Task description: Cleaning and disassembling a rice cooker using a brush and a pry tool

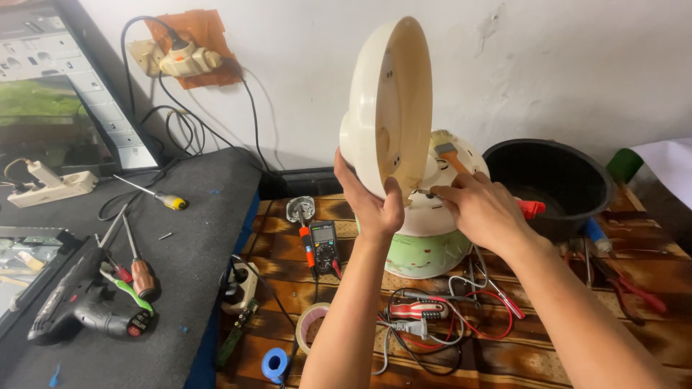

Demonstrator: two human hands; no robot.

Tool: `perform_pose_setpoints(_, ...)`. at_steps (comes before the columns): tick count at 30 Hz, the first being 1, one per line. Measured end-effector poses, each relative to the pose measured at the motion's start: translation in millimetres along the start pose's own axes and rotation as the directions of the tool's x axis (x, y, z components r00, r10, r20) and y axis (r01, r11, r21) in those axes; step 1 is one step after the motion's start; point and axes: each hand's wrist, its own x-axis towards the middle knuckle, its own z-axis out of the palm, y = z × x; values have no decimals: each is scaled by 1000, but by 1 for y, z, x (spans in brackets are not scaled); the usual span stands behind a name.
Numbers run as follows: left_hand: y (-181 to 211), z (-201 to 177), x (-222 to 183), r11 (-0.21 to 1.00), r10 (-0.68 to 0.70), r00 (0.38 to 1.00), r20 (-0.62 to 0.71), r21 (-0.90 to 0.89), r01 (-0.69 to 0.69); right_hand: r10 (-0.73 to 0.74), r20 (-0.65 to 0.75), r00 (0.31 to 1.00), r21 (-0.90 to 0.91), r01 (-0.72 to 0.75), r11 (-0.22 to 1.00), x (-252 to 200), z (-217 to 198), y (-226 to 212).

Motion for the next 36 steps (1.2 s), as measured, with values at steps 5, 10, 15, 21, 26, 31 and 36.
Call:
perform_pose_setpoints(5,-3,0,0,1000,11,1000,2,21,-11,10,2,1000,73,-10,997,0,2,4)
perform_pose_setpoints(10,-9,2,-7,1000,1,1000,11,21,-1,14,-20,1000,23,-13,1000,-5,-11,-7)
perform_pose_setpoints(15,-6,2,-4,1000,0,1000,15,6,0,4,-33,999,-41,-5,999,-2,-3,-4)
perform_pose_setpoints(21,-10,2,-8,999,-20,1000,4,40,20,-16,-36,999,-46,15,999,6,22,13)
perform_pose_setpoints(26,-15,4,-16,993,0,999,-46,120,5,-47,-28,999,-67,45,997,12,36,23)
perform_pose_setpoints(31,-20,5,-24,983,-17,995,-99,180,35,-48,4,999,-34,48,998,12,20,18)
perform_pose_setpoints(36,-38,2,-41,978,-24,995,-98,206,44,-13,102,995,69,6,998,4,-3,-2)
